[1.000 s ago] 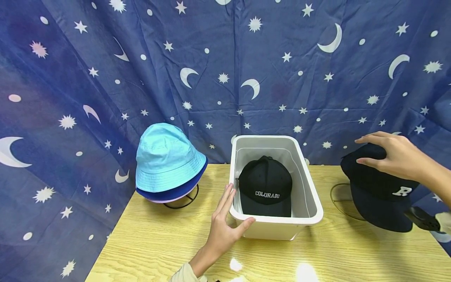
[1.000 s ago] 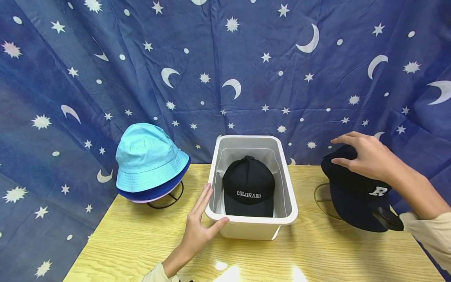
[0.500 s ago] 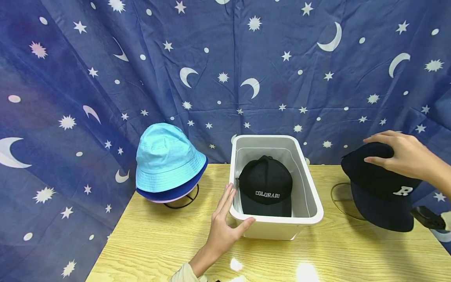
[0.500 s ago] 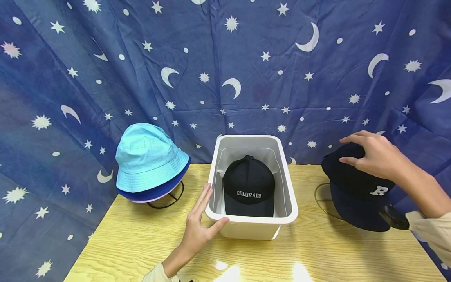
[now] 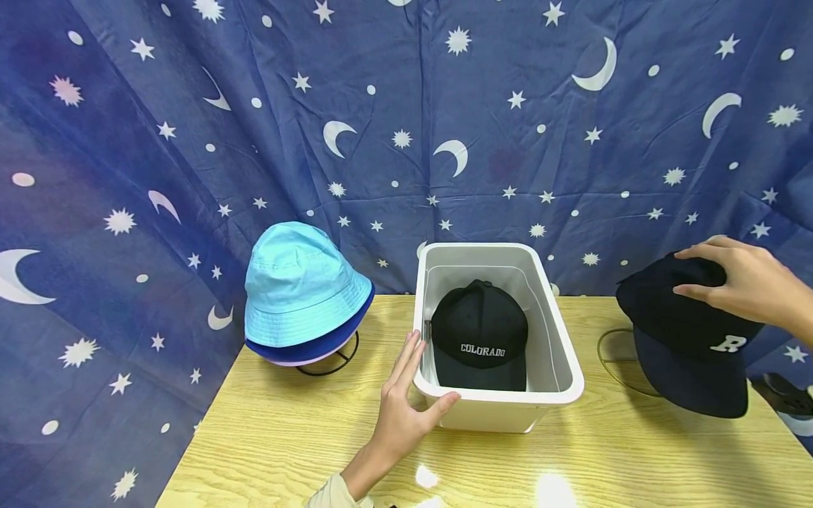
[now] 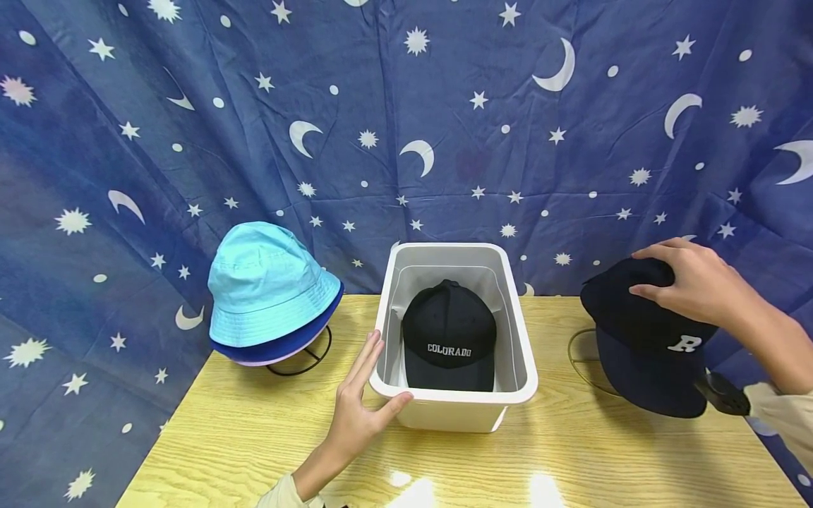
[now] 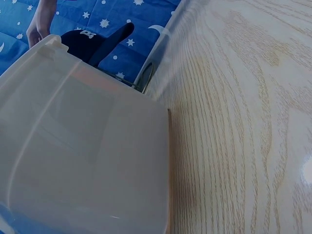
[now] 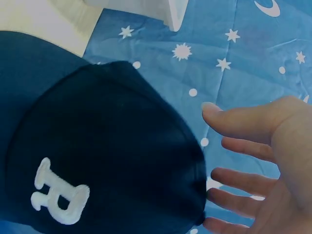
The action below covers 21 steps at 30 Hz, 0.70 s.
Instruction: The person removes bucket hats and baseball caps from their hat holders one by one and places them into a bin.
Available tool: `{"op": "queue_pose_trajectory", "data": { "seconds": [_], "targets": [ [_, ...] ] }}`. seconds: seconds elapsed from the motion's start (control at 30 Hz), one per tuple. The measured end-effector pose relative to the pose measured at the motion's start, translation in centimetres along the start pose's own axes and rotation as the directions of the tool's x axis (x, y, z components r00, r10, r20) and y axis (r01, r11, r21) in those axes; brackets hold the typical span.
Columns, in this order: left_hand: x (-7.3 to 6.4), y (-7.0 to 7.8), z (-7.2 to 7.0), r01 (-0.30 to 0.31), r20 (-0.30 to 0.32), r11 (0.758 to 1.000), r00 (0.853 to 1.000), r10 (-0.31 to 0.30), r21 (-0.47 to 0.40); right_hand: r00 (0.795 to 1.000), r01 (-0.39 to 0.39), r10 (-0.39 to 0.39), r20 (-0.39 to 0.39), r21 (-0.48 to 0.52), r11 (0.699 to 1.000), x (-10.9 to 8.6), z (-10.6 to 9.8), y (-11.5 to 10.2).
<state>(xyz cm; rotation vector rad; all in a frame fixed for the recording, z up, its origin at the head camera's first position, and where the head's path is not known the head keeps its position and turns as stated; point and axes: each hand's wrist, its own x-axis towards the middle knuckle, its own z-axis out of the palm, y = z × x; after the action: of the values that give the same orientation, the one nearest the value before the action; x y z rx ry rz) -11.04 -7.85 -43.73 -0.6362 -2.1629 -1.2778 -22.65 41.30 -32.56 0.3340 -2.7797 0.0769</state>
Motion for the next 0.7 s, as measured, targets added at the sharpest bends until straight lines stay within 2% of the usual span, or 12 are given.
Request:
{"op": "queue_pose_trajectory", "data": {
  "seconds": [0.07, 0.17, 0.23, 0.4, 0.53, 0.7],
  "targets": [
    [0.0, 0.0, 0.0, 0.005, 0.002, 1.000, 1.000, -0.005, -0.003, 1.000, -0.015, 0.015, -0.004, -0.007, 1.000, -0.1, 0.4, 0.7],
    [-0.1, 0.0, 0.0, 0.010, 0.006, 1.000, 1.000, -0.010, -0.006, 0.999, -0.053, 0.053, -0.002, -0.017, 0.998, -0.4, 0.2, 0.5],
    [0.0, 0.0, 0.0, 0.012, 0.006, 1.000, 1.000, -0.012, -0.009, 0.997, -0.082, 0.082, -0.004, -0.016, 0.997, -0.7, -0.3, -0.1],
    [0.0, -0.1, 0.0, -0.010, -0.005, 1.000, 1.000, 0.010, 0.002, 0.987, -0.152, 0.151, 0.046, 0.004, 0.988, -1.3, -2.4, -2.4],
    [0.1, -0.2, 0.0, -0.030, -0.011, 1.000, 0.999, 0.030, 0.007, 0.979, -0.190, 0.191, 0.070, -0.018, 0.982, -1.5, -3.3, -3.2],
    [0.2, -0.1, 0.0, -0.032, -0.008, 0.999, 0.999, 0.032, 0.004, 0.981, -0.193, 0.193, -0.011, -0.007, 0.981, -1.3, -3.5, -2.9]
  ]
}}
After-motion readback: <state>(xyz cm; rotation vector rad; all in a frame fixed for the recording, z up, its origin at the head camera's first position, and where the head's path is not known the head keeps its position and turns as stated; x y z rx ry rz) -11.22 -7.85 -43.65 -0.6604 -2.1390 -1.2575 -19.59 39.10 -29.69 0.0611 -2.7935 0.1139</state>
